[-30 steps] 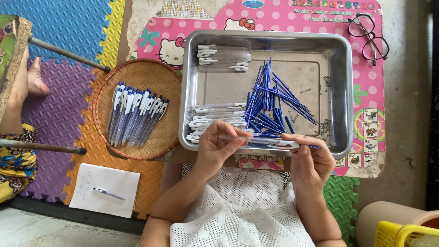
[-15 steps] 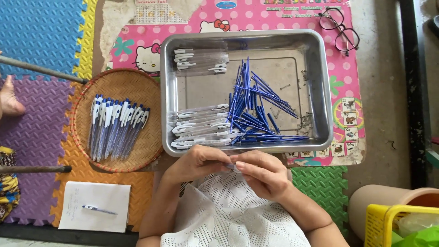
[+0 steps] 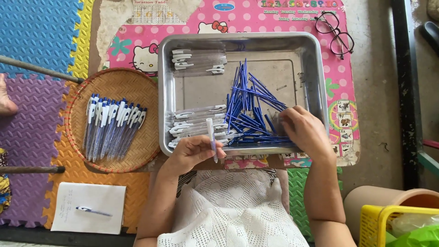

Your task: The person sits on the floor and assembles blue ballpoint pens by inserting ink cartridges into clear plastic barrels. They pick up a barrel and a cartridge from a metal tray, insert the cartridge, and place the completed pen into a woven basket.

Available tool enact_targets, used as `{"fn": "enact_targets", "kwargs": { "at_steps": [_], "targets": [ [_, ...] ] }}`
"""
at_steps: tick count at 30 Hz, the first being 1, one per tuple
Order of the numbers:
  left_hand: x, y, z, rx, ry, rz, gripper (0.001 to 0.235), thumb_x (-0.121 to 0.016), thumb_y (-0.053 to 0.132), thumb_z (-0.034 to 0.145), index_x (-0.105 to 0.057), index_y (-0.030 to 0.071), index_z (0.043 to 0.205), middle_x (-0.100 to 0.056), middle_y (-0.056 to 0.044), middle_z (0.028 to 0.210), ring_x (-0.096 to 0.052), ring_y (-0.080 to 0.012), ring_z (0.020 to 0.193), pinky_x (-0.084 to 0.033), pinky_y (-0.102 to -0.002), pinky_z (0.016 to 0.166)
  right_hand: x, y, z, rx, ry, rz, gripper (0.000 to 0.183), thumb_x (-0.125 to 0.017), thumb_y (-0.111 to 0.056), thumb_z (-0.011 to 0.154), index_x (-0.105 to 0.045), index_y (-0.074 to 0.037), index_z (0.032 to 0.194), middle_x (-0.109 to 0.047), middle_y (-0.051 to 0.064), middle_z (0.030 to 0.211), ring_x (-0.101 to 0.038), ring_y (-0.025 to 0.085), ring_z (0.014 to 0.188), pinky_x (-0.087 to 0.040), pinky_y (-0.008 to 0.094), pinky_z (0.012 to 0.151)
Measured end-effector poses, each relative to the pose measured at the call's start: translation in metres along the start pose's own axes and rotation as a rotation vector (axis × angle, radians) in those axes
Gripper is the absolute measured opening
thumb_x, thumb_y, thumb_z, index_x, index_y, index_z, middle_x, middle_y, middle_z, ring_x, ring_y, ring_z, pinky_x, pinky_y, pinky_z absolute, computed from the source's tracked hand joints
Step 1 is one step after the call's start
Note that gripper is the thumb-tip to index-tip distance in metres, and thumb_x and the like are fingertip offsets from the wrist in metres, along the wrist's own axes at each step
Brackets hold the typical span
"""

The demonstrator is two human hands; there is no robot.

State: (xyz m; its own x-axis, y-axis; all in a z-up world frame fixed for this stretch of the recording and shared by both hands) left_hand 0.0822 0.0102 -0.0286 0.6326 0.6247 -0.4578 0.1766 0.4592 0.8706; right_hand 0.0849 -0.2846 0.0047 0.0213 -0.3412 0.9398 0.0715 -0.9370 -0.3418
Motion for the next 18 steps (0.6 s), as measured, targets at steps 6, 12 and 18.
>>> {"fn": "enact_targets", "kwargs": {
  "at_steps": [6,12,18],
  "targets": [
    [-0.001,0.000,0.000,0.016,-0.010,0.004,0.027,-0.062,-0.012,0.098,-0.070,-0.012,0.124,-0.079,-0.026,0.102,-0.078,-0.0293,0.100,-0.062,-0.042,0.093,-0.023,-0.018,0.012,-0.013,-0.180,-0.022,0.031,-0.074,-0.018,0.091,-0.067,-0.015,0.121,-0.074,0.013,0.098,-0.076,0.039,0.095,-0.060,0.050,0.083],
    [0.000,0.000,0.000,0.046,0.004,-0.013,0.028,-0.061,-0.011,0.099,-0.069,-0.011,0.126,-0.078,-0.026,0.102,-0.078,-0.0286,0.099,-0.062,-0.041,0.093,-0.039,0.005,0.008,-0.070,-0.165,0.036,0.040,-0.070,-0.013,0.091,-0.064,-0.016,0.131,-0.073,0.014,0.098,-0.075,0.043,0.094,-0.059,0.055,0.082],
    [-0.004,-0.003,0.003,0.086,0.010,0.027,0.029,-0.058,-0.006,0.103,-0.067,-0.011,0.130,-0.079,-0.022,0.103,-0.078,-0.0235,0.100,-0.063,-0.038,0.093,-0.004,-0.010,-0.005,0.135,0.226,1.131,0.022,-0.070,0.011,0.088,-0.066,0.008,0.110,-0.070,0.027,0.108,-0.078,0.035,0.099,-0.066,0.041,0.089]
  ]
}}
Point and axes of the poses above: each hand's wrist, its own z-axis towards the middle knuckle, its own x-axis out of the back of the hand, y = z × x, the point moved 8 cm from there along z, towards the middle knuckle
